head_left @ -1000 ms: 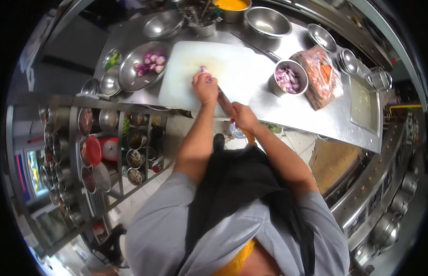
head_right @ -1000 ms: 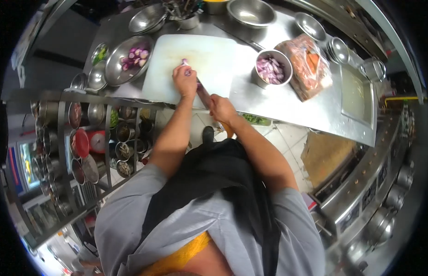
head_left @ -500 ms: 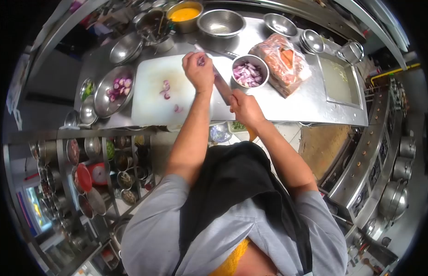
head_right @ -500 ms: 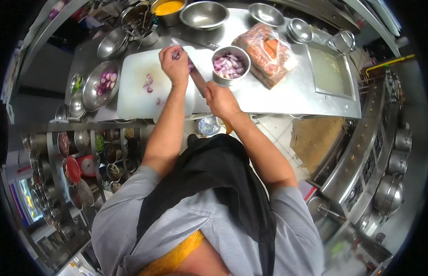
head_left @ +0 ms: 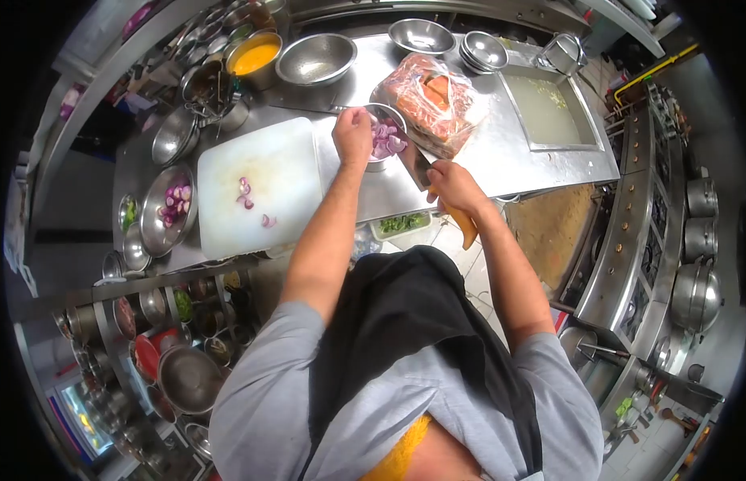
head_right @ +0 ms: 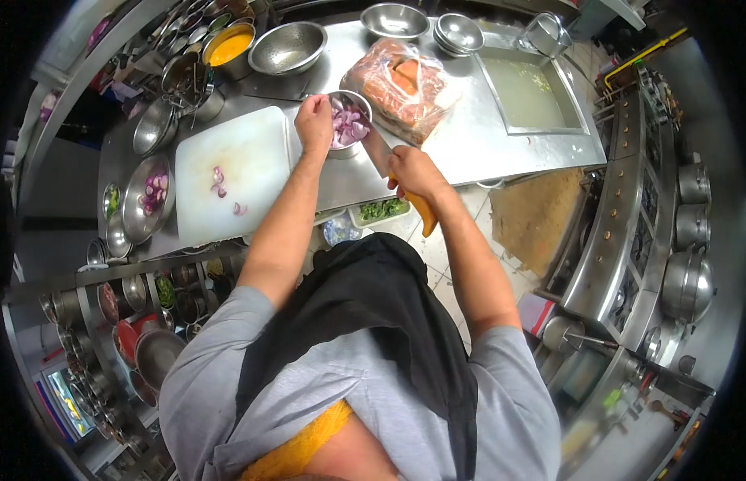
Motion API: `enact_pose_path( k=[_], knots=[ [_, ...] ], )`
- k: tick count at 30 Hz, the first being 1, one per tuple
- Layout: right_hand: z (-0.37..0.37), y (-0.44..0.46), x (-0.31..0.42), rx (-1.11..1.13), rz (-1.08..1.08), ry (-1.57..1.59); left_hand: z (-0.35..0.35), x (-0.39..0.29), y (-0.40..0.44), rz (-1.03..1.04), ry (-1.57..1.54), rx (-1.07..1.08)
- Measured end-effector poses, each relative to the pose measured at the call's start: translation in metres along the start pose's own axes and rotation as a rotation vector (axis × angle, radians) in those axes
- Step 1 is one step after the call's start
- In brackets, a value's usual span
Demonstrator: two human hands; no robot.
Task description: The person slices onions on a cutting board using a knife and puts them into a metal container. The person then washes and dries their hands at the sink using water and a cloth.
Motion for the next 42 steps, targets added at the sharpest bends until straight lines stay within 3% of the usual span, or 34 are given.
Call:
enact_pose_path(
  k=[3,5,7,9,13,20,21,23,24,25,27,30,32,34,35,38,40,42],
  knots=[
    [-0.012,0.008,-0.007,0.077,0.044,0.122,0.001,-0.014,-0.005,0.072,0.118,0.163],
    [-0.015,0.011,-0.008,0.110,0.075,0.187,0.011,-0.043,-0.022,0.542,0.287,0.136],
    [-0.020,0.012,-0.011,0.138,0.056,0.222,0.030,-0.048,-0.031,0.603,0.497,0.308],
    [-0.022,0.011,-0.011,0.176,0.043,0.245,0.042,-0.035,-0.024,0.504,0.493,0.372],
    [-0.043,-0.025,-0.011,0.164,0.084,0.157,0.031,0.006,0.020,0.266,0.577,0.265],
    [-0.048,-0.050,-0.022,0.147,0.115,0.078,-0.109,0.061,0.052,0.361,0.497,-0.062],
    [-0.041,-0.036,-0.026,0.157,0.116,0.126,-0.104,0.053,0.039,0.366,0.478,-0.047],
    [-0.027,-0.015,-0.020,0.164,0.113,0.172,-0.099,0.030,0.009,0.618,0.374,0.163],
    [-0.019,-0.007,-0.015,0.157,0.109,0.190,-0.096,-0.003,-0.011,0.548,0.373,0.395],
    [-0.015,-0.002,-0.011,0.154,0.103,0.204,-0.075,-0.004,-0.031,0.726,0.405,0.399],
    [-0.010,0.007,-0.010,0.168,0.105,0.239,-0.055,-0.030,-0.056,0.855,0.447,0.584],
    [-0.012,0.004,-0.006,0.174,0.129,0.250,-0.032,-0.019,-0.058,0.867,0.459,0.657],
    [-0.021,-0.005,-0.009,0.163,0.145,0.228,-0.028,-0.001,-0.041,0.839,0.533,0.642],
    [-0.030,-0.020,-0.015,0.188,0.137,0.216,-0.043,0.027,-0.016,0.547,0.569,0.610],
    [-0.033,-0.027,-0.016,0.201,0.134,0.210,-0.052,0.038,-0.006,0.537,0.577,0.601],
    [-0.032,-0.039,-0.020,0.204,0.171,0.261,-0.109,0.071,0.021,0.427,0.645,0.235],
    [-0.025,-0.040,-0.023,0.219,0.184,0.302,-0.129,0.063,0.019,0.447,0.556,0.216],
    [-0.019,-0.029,-0.028,0.191,0.206,0.289,-0.118,0.042,0.000,0.585,0.510,0.372]
  ],
)
Point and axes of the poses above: each hand's wrist, its own y-axis towards the middle knuckle, its own z-axis out of the palm, x = y × z, the point moved 4 cm from there along y, towards the middle knuckle, and after that the axes turned 14 degrees about y, right-handed, at the moved point
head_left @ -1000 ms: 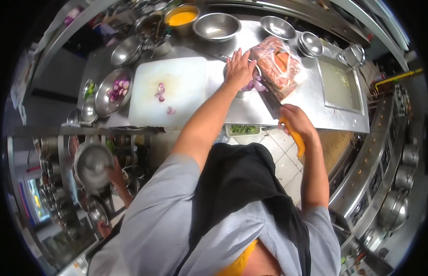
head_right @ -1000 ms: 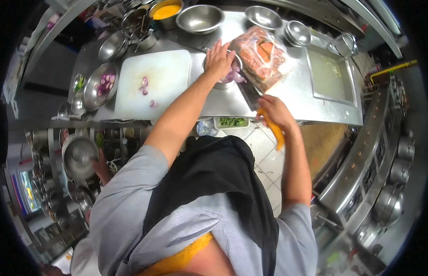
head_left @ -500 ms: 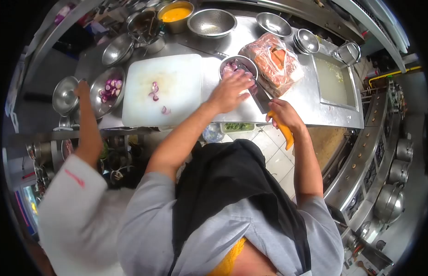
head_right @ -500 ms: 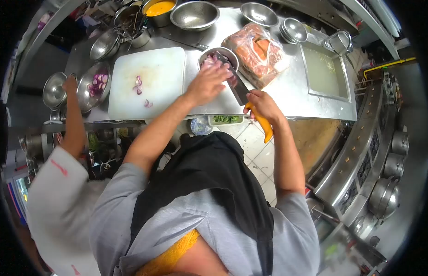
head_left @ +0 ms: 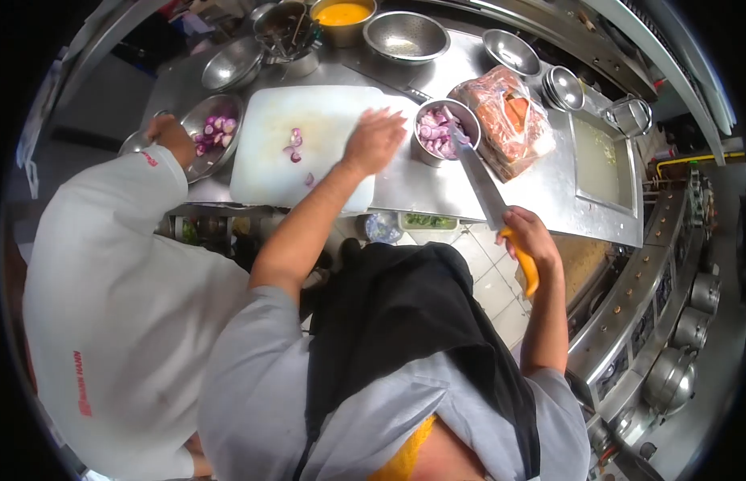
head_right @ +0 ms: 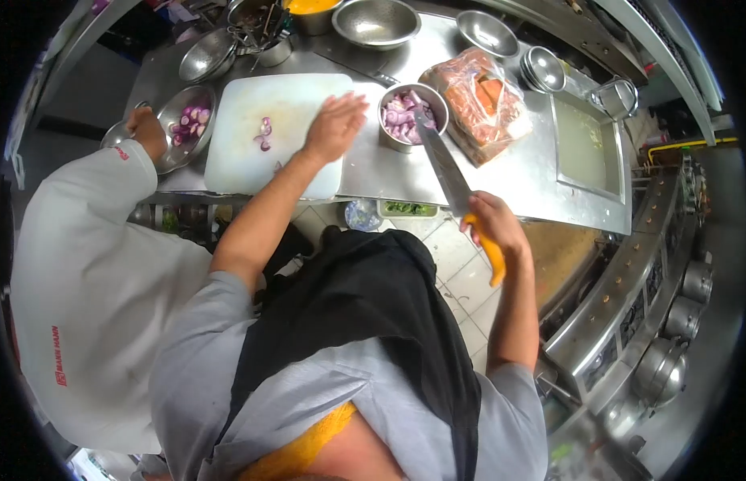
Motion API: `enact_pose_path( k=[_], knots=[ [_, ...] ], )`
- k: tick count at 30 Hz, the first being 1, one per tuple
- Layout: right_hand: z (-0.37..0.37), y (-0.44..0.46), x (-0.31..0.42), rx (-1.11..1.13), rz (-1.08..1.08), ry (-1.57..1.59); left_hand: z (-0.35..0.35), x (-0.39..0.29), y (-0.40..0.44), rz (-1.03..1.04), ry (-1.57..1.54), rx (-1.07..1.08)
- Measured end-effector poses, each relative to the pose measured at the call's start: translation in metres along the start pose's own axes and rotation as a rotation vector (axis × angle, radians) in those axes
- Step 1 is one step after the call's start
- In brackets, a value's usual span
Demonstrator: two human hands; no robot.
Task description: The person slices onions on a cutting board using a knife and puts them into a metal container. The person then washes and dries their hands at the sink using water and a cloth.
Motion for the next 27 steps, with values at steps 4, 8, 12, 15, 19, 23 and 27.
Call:
enact_pose_path(
  k=[4,8,12,15,19,23,27],
  knots=[
    [0.013,0.015,0.006,0.032,-0.006,0.037,0.009,-0.086,0.017,0.340,-0.036,0.158],
    [0.013,0.009,0.007,0.068,0.000,0.008,0.046,-0.070,0.030,0.240,-0.030,0.237],
    [-0.003,-0.005,-0.006,0.036,-0.041,0.006,0.028,0.040,0.031,-0.161,-0.139,0.114],
    [-0.001,-0.009,-0.019,0.007,-0.099,0.006,0.002,0.139,-0.022,-0.333,0.021,-0.104],
    [0.029,0.002,-0.021,0.046,-0.144,-0.084,-0.023,0.185,-0.085,-0.371,0.264,-0.053],
    [0.086,0.049,-0.028,0.166,-0.156,-0.156,-0.025,0.160,-0.122,-0.348,0.223,-0.100],
    [0.147,0.106,-0.044,0.237,-0.226,-0.163,-0.033,0.122,-0.147,-0.443,0.063,-0.160]
  ],
)
Point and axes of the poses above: each hand's wrist, its own y-axis towards the middle knuckle, its own z-axis out of the palm, x = y × z, the point moved 4 cm from there along y, towards the middle knuckle, and after that the axes turned 14 degrees about y, right-handed, at the moved point
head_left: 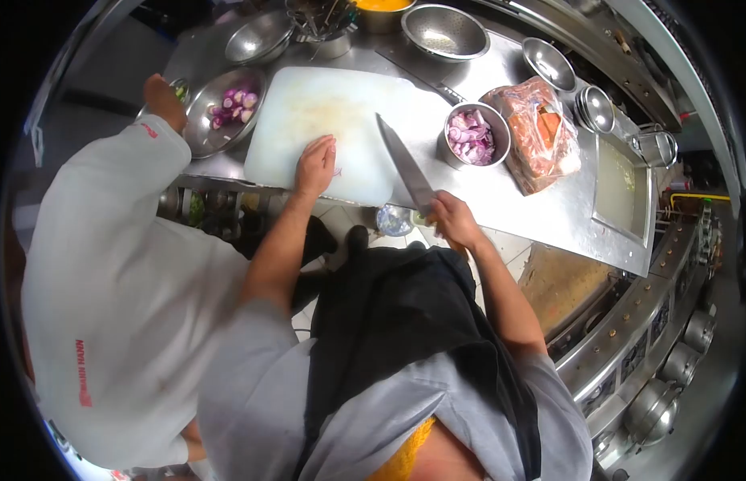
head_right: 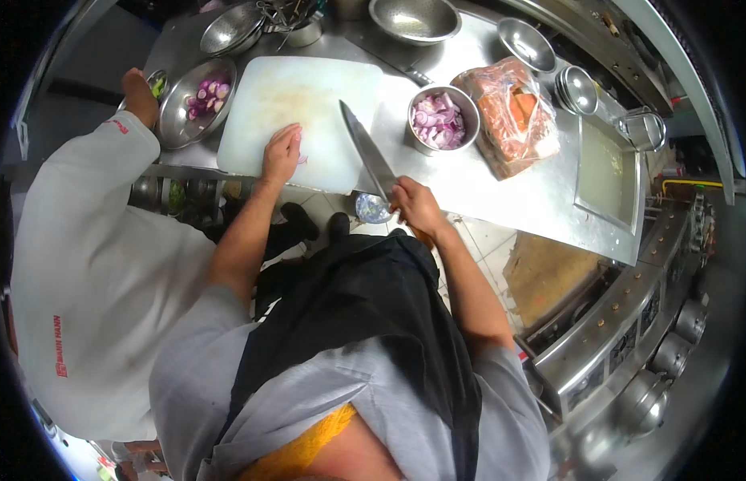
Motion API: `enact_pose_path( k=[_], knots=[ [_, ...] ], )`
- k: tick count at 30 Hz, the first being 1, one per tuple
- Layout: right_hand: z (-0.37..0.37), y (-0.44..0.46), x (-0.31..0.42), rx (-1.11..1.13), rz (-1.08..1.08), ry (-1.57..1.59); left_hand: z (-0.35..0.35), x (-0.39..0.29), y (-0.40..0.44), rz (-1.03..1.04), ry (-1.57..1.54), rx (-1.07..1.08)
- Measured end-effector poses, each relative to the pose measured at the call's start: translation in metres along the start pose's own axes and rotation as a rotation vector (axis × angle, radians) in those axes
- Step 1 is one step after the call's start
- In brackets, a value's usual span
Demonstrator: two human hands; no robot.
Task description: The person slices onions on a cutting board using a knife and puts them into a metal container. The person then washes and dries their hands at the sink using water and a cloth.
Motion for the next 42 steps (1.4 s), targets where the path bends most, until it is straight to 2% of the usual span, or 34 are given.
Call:
enact_pose_path(
  k=[1,2,3,5,9,10,11,14,15,16,18,21,23,25,28,31,32,34,37,39,40,41,42],
  knots=[
    [0.011,0.014,-0.003,0.035,-0.019,-0.059,-0.001,0.003,-0.004,-0.094,-0.103,-0.008],
    [0.020,0.025,-0.008,0.069,-0.038,-0.115,-0.006,0.007,-0.006,-0.166,-0.057,-0.104],
    [0.029,0.037,-0.015,0.071,-0.032,-0.105,-0.006,0.010,-0.006,-0.166,-0.050,-0.094],
    [0.045,0.053,-0.028,0.106,-0.002,-0.141,-0.008,0.021,-0.005,-0.393,-0.094,-0.213],
    [0.070,0.060,-0.027,0.111,0.044,-0.114,0.013,0.001,-0.002,-0.337,0.033,-0.135],
    [0.077,0.061,-0.024,0.116,0.046,-0.109,0.014,-0.013,-0.001,-0.390,-0.016,-0.061],
    [0.083,0.061,-0.020,0.121,0.031,-0.136,0.014,-0.025,0.002,-0.338,-0.054,-0.080],
    [0.100,0.065,-0.024,0.128,-0.024,-0.234,0.022,-0.036,0.000,-0.380,-0.034,-0.071],
    [0.105,0.064,-0.019,0.131,-0.066,-0.311,0.026,-0.035,0.000,-0.335,0.065,-0.114],
    [0.109,0.061,-0.017,0.127,-0.064,-0.309,0.030,-0.035,-0.001,-0.290,0.161,-0.157],
    [0.117,0.055,-0.013,0.153,0.006,-0.205,0.035,-0.029,-0.003,-0.298,0.158,-0.168],
    [0.124,0.054,-0.018,0.187,0.025,-0.146,0.035,-0.023,-0.004,-0.302,0.195,-0.169],
    [0.126,0.061,-0.029,0.189,-0.040,-0.150,0.037,-0.019,-0.004,-0.315,0.222,-0.191],
    [0.126,0.058,-0.029,0.249,0.013,-0.104,0.038,-0.017,-0.004,-0.326,0.206,-0.184],
    [0.117,0.051,-0.021,0.217,0.003,-0.081,0.037,-0.023,-0.001,-0.366,0.194,-0.157],
    [0.092,0.034,-0.010,0.144,-0.067,0.011,0.037,-0.062,0.016,-0.277,0.124,-0.257],
    [0.081,0.028,-0.006,0.134,-0.070,0.005,0.040,-0.080,0.027,-0.220,0.054,-0.300],
    [0.049,0.013,0.009,0.003,-0.255,-0.156,0.039,-0.126,0.051,-0.130,-0.068,-0.348],
    [-0.016,-0.022,0.018,-0.187,-0.249,0.036,0.070,-0.221,0.081,-0.047,-0.297,-0.310],
    [-0.048,-0.048,0.025,-0.298,-0.180,0.051,0.082,-0.258,0.094,-0.309,-0.772,-0.066],
    [-0.074,-0.051,0.005,-0.315,-0.219,-0.055,0.103,-0.265,0.097,-0.162,-0.526,-0.095],
    [-0.079,-0.072,0.017,-0.364,-0.116,0.079,0.124,-0.267,0.100,-0.021,-0.279,-0.118],
    [-0.088,-0.089,0.024,-0.421,-0.110,0.005,0.130,-0.269,0.102,-0.010,-0.227,-0.029]
  ],
)
Point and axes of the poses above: each hand's wrist, its own y-axis towards the middle knuckle, its own z-axis out of the palm, x = y × z, the point moved 4 cm from there along y, towards the middle knuckle, and after that the axes turned 14 degrees about y, right-handed, at the moved point
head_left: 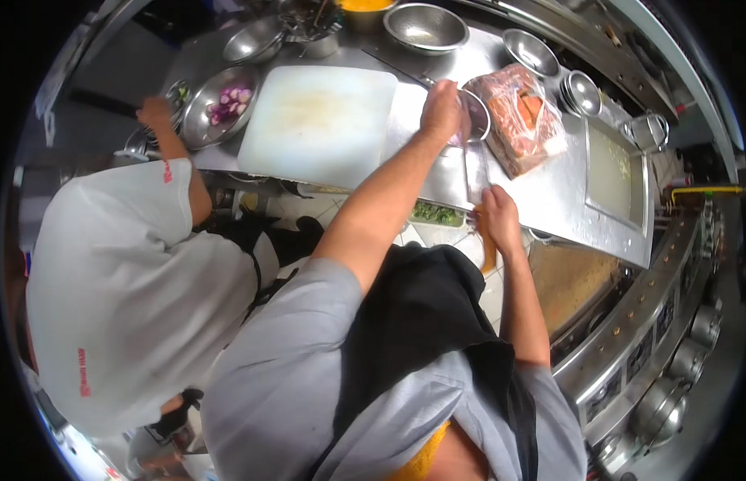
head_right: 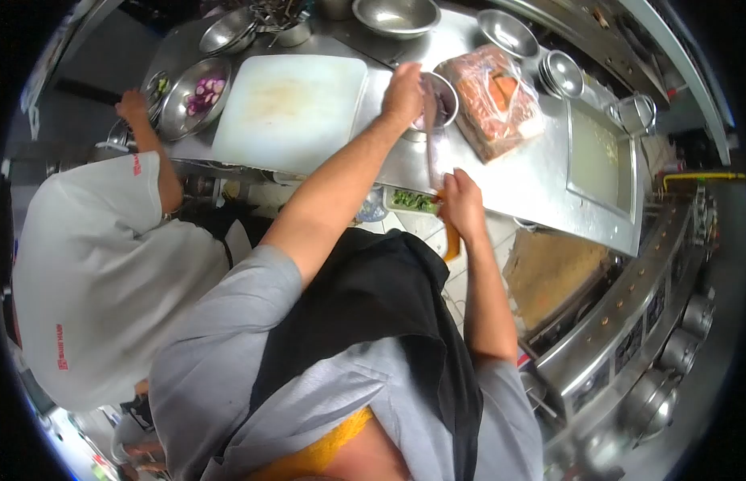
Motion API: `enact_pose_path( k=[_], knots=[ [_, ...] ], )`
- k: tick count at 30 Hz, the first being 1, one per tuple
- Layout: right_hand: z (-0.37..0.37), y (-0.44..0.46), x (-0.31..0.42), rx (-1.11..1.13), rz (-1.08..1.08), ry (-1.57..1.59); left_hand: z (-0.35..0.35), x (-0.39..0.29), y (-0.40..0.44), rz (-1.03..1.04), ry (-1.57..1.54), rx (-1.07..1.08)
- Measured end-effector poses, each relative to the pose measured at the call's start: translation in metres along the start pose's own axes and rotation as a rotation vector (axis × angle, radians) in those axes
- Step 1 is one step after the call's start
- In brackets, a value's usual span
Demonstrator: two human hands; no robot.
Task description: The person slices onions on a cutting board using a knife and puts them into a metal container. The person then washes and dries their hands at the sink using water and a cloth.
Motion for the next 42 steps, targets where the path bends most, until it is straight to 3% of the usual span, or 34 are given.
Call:
enact_pose_path(
  k=[1,4,9,10,13,19,23,24,26,29,30,33,35,37,41,42],
  knots=[
    [-0.016,-0.006,-0.003,-0.024,0.024,-0.041,0.003,-0.003,0.000,0.000,0.052,0.091],
    [-0.050,-0.016,-0.018,-0.079,-0.019,-0.085,-0.009,-0.012,0.003,0.081,0.096,0.014],
    [-0.055,-0.017,-0.026,-0.076,0.026,0.032,-0.043,-0.004,0.007,0.143,0.150,-0.060],
    [-0.053,-0.015,-0.026,-0.078,0.045,0.056,-0.055,0.001,0.010,0.196,0.162,-0.157],
    [-0.039,-0.012,-0.025,-0.054,0.029,0.071,-0.106,0.042,0.025,0.218,0.097,-0.246],
    [0.000,-0.001,-0.009,0.072,-0.007,0.016,-0.233,0.222,0.059,-0.006,0.285,-0.445],
    [0.048,0.014,0.008,0.254,-0.012,-0.098,-0.292,0.388,0.067,-0.399,0.520,-0.096],
    [0.060,0.021,0.008,0.286,-0.052,-0.210,-0.299,0.408,0.069,-0.405,0.508,-0.103],
    [0.088,0.036,0.015,0.305,-0.114,-0.432,-0.295,0.445,0.069,-0.638,0.635,0.159],
    [0.128,0.054,0.022,0.340,-0.173,-0.543,-0.292,0.419,0.063,-0.794,0.767,0.114],
    [0.137,0.063,0.021,0.334,-0.161,-0.556,-0.291,0.416,0.066,-0.803,0.749,0.264],
    [0.153,0.077,0.017,0.392,-0.179,-0.712,-0.283,0.416,0.070,-0.710,0.844,0.265],
    [0.161,0.084,0.014,0.410,-0.232,-0.772,-0.292,0.397,0.081,-0.762,0.839,0.433],
    [0.163,0.090,0.011,0.465,-0.227,-0.726,-0.282,0.422,0.083,-0.660,0.967,0.408],
    [0.151,0.105,-0.002,0.515,-0.176,-0.699,-0.285,0.427,0.075,-0.640,0.847,0.314],
    [0.148,0.106,-0.001,0.547,-0.155,-0.674,-0.298,0.400,0.077,-0.660,0.754,0.134]
  ],
)
Point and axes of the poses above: each hand's wrist, its own y-axis towards the middle knuckle, its own z-axis out of the palm, x = y × z, the point moved 4 cm from there along y, towards the middle knuckle, and after that the axes turned 14 degrees about y, right-handed, at the moved point
